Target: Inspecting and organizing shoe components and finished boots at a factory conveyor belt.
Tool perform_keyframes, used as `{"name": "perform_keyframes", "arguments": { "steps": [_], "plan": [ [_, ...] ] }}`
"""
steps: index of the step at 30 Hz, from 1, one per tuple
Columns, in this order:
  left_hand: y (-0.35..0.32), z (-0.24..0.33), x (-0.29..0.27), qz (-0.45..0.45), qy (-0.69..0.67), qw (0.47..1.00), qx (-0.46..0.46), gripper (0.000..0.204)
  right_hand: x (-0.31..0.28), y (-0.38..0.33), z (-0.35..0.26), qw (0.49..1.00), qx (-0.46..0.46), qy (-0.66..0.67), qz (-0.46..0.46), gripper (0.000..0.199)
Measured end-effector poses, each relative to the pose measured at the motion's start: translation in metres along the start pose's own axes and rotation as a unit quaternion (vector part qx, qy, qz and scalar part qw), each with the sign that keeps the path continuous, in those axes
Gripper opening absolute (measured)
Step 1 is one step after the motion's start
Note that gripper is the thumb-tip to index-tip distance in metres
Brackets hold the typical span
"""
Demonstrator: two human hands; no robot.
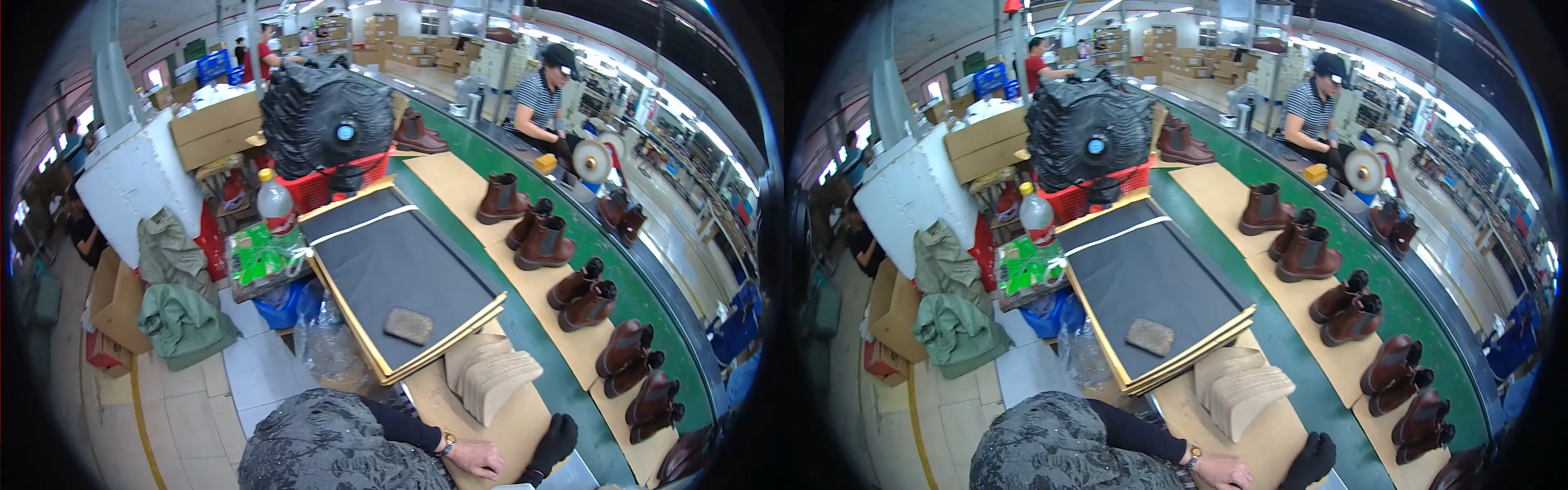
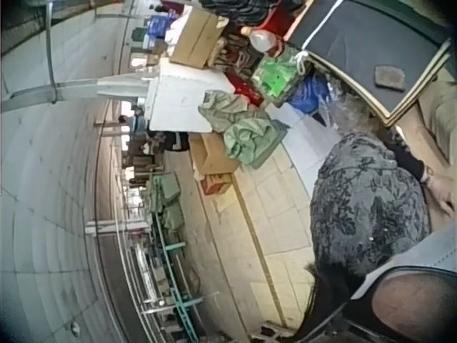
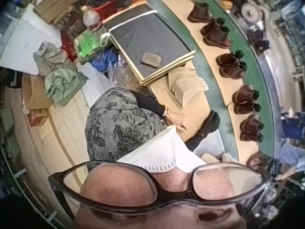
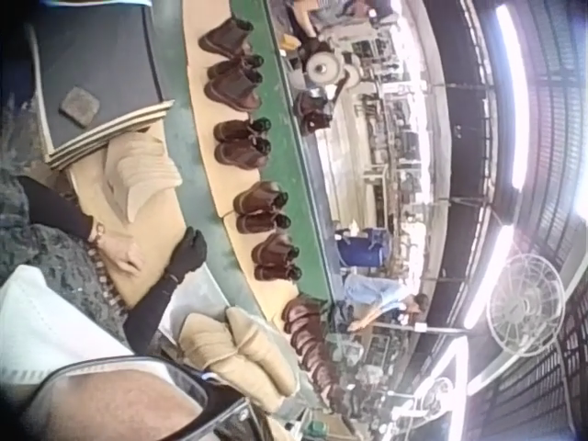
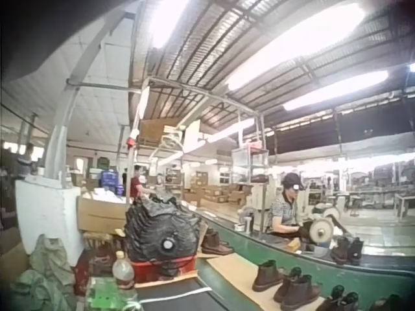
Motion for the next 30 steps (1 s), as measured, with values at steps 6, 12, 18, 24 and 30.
{"name": "perform_keyframes", "arguments": {
  "steps": [6, 12, 18, 24, 30],
  "plan": [
    [0.0, -0.002, 0.001, 0.022, 0.017, 1.0, 0.002, 0.029, 0.003, 0.003, -0.003, 1.0, -0.01, 0.014, 0.009, 0.02],
    [-0.003, -0.005, 0.005, 0.035, 0.007, 0.999, 0.01, 0.028, 0.006, 0.0, -0.006, 0.999, -0.03, 0.004, -0.022, 0.021],
    [-0.001, -0.003, 0.006, 0.026, 0.003, 0.999, 0.018, 0.025, 0.001, -0.003, -0.002, 0.999, -0.021, -0.002, -0.029, 0.022],
    [0.0, -0.013, 0.012, 0.034, 0.005, 0.999, -0.025, 0.024, 0.003, 0.0, -0.004, 0.999, -0.025, 0.016, -0.042, 0.022],
    [-0.002, -0.014, 0.007, 0.045, 0.048, 0.998, 0.022, 0.027, 0.026, -0.007, 0.036, 0.984, -0.032, -0.033, -0.174, 0.062]
  ]
}}
Point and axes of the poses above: each hand's wrist, its own y-axis towards the middle knuckle, its own x-axis out of the palm, z = x × y, the point moved 4 cm from there along y, towards the middle knuckle, and after that the axes turned 10 degrees about -x, right-handed, at the moved point
